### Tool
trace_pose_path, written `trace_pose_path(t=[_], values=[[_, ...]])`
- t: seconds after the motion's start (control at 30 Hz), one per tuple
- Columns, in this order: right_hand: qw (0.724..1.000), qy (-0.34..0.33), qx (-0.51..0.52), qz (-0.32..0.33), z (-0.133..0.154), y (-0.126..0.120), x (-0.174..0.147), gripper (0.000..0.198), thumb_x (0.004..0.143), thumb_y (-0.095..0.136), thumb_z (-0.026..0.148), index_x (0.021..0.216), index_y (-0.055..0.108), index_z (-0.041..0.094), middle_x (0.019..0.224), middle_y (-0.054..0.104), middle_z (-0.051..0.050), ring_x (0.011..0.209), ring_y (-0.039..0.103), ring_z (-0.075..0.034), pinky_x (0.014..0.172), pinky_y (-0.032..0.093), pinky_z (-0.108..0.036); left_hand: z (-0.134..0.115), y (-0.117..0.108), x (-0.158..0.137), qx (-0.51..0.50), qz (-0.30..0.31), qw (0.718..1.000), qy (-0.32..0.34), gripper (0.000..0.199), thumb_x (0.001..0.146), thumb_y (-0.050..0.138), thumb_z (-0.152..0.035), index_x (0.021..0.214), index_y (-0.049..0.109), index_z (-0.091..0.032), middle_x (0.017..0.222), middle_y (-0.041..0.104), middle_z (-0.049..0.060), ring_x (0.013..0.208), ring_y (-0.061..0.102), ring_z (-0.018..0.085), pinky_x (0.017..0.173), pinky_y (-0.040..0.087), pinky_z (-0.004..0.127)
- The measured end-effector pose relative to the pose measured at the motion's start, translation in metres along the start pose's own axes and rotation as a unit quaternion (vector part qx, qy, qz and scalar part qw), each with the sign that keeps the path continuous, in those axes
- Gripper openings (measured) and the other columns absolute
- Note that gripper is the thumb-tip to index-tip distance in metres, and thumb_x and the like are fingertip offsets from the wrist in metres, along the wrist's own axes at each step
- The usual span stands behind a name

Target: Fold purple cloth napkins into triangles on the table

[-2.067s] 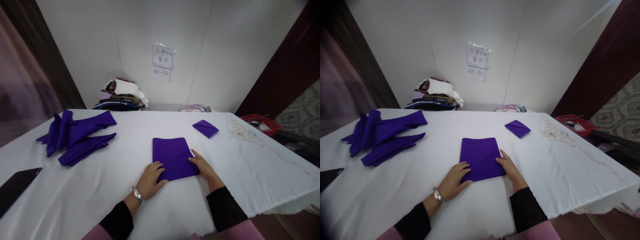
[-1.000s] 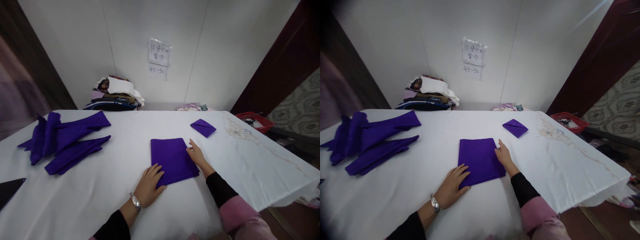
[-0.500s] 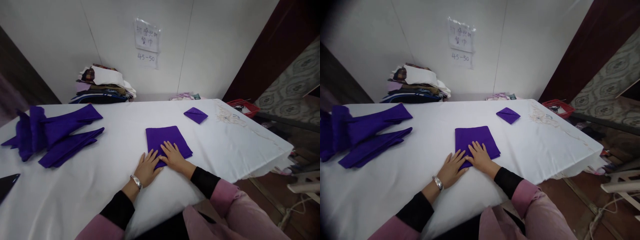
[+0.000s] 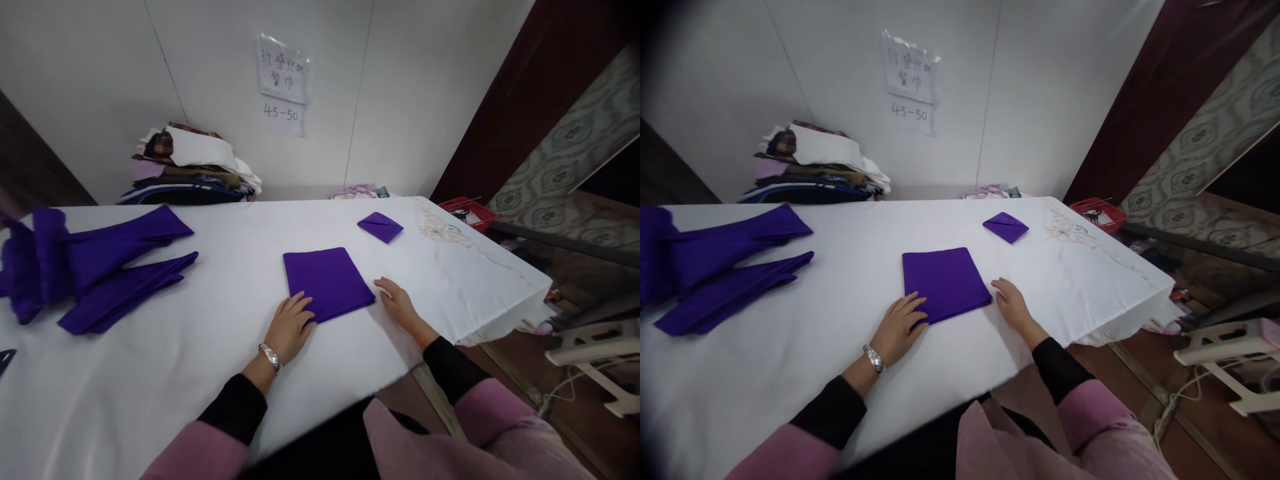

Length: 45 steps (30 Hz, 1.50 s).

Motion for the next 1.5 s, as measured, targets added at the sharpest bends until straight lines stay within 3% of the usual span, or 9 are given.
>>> trace_pose_path(t=[0.37,0.53,0.7,0.8,0.93,1.1,1.2,1.33,1.5], values=[[0.999,-0.043,0.002,0.009,0.005,0.008,-0.018,0.032,0.083,0.04,0.021,0.104,0.065,0.02,0.11,0.064,-0.007,0.115,0.05,-0.022,0.098,0.041,-0.044,-0.002,0.001,-0.008,0.005,-0.016,1.0,-0.005,0.02,0.084,0.045,-0.019,0.08,0.065,-0.018,0.113,0.062,0.008,0.12,0.044,0.026,0.096,0.042,0.045],[0.996,-0.065,-0.048,0.027,0.034,0.007,-0.018,0.036,0.089,0.036,0.026,0.117,0.059,0.021,0.123,0.057,-0.008,0.124,0.041,-0.023,0.104,0.03,-0.049,0.002,0.006,-0.011,0.003,-0.025,1.0,-0.007,0.02,0.084,0.046,-0.02,0.084,0.065,-0.018,0.11,0.063,0.007,0.114,0.049,0.025,0.094,0.044,0.045],[0.971,-0.155,-0.092,0.154,0.082,0.033,-0.013,0.048,0.091,0.034,0.04,0.134,0.041,0.019,0.141,0.037,-0.008,0.134,0.022,-0.023,0.108,0.02,-0.048,0.005,0.012,-0.016,0.01,-0.027,1.0,-0.003,0.024,0.083,0.049,-0.024,0.101,0.065,-0.018,0.112,0.064,0.009,0.11,0.054,0.024,0.095,0.044,0.044],[0.947,-0.18,-0.119,0.236,0.093,0.049,-0.013,0.059,0.09,0.034,0.048,0.141,0.027,0.019,0.147,0.024,-0.009,0.136,0.015,-0.023,0.109,0.016,-0.047,0.004,0.012,-0.019,0.009,-0.009,1.0,-0.006,0.026,0.084,0.048,-0.023,0.104,0.064,-0.017,0.115,0.062,0.01,0.113,0.052,0.023,0.096,0.043,0.043],[0.939,-0.157,-0.162,0.261,0.068,0.05,-0.019,0.064,0.089,0.03,0.054,0.142,0.022,0.02,0.148,0.02,-0.008,0.136,0.013,-0.023,0.109,0.015,-0.048,0.002,0.011,-0.022,0.008,0.027,0.999,-0.028,0.031,0.086,0.045,-0.022,0.111,0.061,-0.017,0.124,0.057,0.008,0.12,0.046,0.023,0.1,0.039,0.043],[0.947,-0.066,-0.219,0.224,0.01,0.024,-0.03,0.064,0.089,0.025,0.056,0.143,0.018,0.021,0.147,0.021,-0.008,0.136,0.016,-0.024,0.108,0.015,-0.052,-0.003,0.008,-0.024,-0.014,0.054,0.997,-0.06,0.032,0.087,0.043,-0.023,0.115,0.058,-0.02,0.129,0.053,0.005,0.124,0.042,0.022,0.103,0.034,0.043],[0.953,-0.052,-0.22,0.203,0.006,0.008,-0.025,0.064,0.09,0.025,0.055,0.143,0.017,0.021,0.147,0.021,-0.008,0.136,0.014,-0.025,0.107,0.015,-0.054,-0.008,0.004,-0.023,-0.025,0.068,0.994,-0.078,0.034,0.087,0.045,-0.03,0.116,0.057,-0.019,0.131,0.051,0.007,0.126,0.039,0.023,0.104,0.032,0.045],[0.954,-0.124,-0.156,0.224,0.053,0.011,0.004,0.062,0.09,0.028,0.053,0.143,0.017,0.023,0.148,0.017,-0.007,0.137,0.01,-0.023,0.109,0.013,-0.051,-0.016,-0.002,-0.014,-0.01,0.061,0.995,-0.077,0.038,0.089,0.041,-0.038,0.118,0.055,-0.018,0.131,0.05,0.009,0.128,0.036,0.024,0.107,0.024,0.047],[0.915,-0.239,-0.068,0.317,0.128,0.064,0.05,0.058,0.092,0.024,0.051,0.143,0.019,0.023,0.148,0.019,-0.005,0.137,0.011,-0.019,0.11,0.012,-0.044,-0.019,0.003,0.001,-0.007,0.072,0.997,-0.038,0.054,0.087,0.042,-0.047,0.131,0.041,-0.016,0.139,0.04,0.011,0.133,0.025,0.025,0.109,0.02,0.046]])
Point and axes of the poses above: each hand's wrist, its own x-axis towards the middle knuckle, its own y-axis out of the palm, z = x × y, the point moved 2 cm from there along x, towards the middle knuckle
